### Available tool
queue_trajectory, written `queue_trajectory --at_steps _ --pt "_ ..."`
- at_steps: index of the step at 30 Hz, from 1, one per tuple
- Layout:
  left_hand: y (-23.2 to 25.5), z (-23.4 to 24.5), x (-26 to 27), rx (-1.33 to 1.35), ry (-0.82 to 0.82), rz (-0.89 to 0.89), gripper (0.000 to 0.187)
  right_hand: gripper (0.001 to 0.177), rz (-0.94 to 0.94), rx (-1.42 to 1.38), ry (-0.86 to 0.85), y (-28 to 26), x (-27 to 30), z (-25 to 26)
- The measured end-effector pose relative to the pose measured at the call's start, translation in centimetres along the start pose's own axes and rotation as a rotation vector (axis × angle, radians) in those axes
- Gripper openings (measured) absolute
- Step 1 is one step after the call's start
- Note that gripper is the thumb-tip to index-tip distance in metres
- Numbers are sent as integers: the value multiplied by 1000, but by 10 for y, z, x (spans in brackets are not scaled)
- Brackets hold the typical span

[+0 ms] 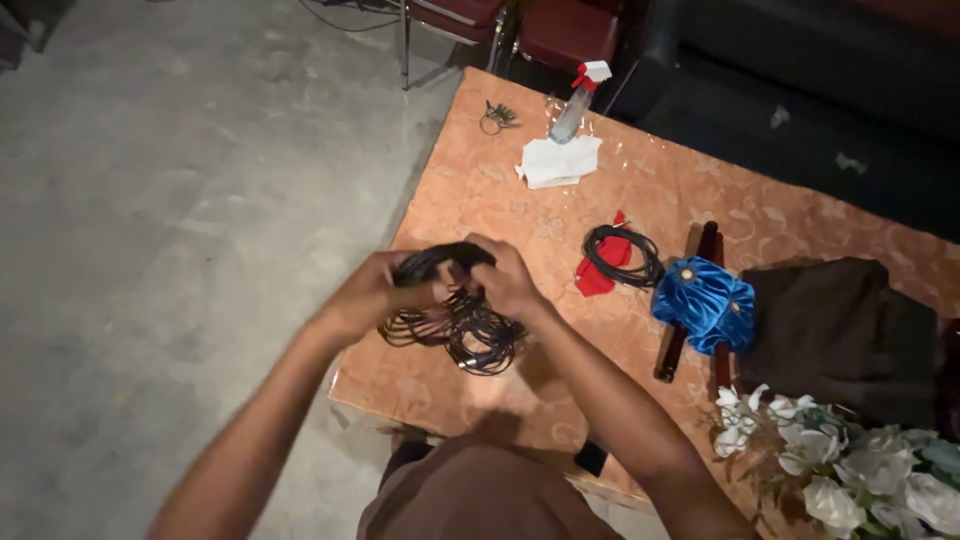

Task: Organize and coil various black cables on a table.

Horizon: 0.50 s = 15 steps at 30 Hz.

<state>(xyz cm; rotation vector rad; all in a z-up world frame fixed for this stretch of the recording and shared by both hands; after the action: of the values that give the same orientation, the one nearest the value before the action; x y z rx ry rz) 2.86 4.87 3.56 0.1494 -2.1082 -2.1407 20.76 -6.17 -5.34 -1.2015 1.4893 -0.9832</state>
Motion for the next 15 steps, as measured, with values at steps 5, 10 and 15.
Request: queue_trajectory --at_steps 5,10,15 --pt "12 6 2 629 -167 357 29 25 26 186 -196 -33 -7 -7" --pt "89 50 26 516 -41 248 41 21 -341 305 -232 -1 17 6" --pt "123 133 56 819 -285 -137 55 29 -537 277 -67 37 39 74"
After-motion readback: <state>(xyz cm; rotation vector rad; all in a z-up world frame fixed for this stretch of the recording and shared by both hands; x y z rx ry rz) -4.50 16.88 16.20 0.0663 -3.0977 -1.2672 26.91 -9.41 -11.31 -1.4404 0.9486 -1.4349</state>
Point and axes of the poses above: each hand's wrist, its own x-axis away from the middle knuckle, its own z-axis out of the back of the hand, y = z × x, the point moved 4 cm from there along -x, towards the middle knuckle, and after that the axes turned 13 degrees about -y, right-handed, at the moved point
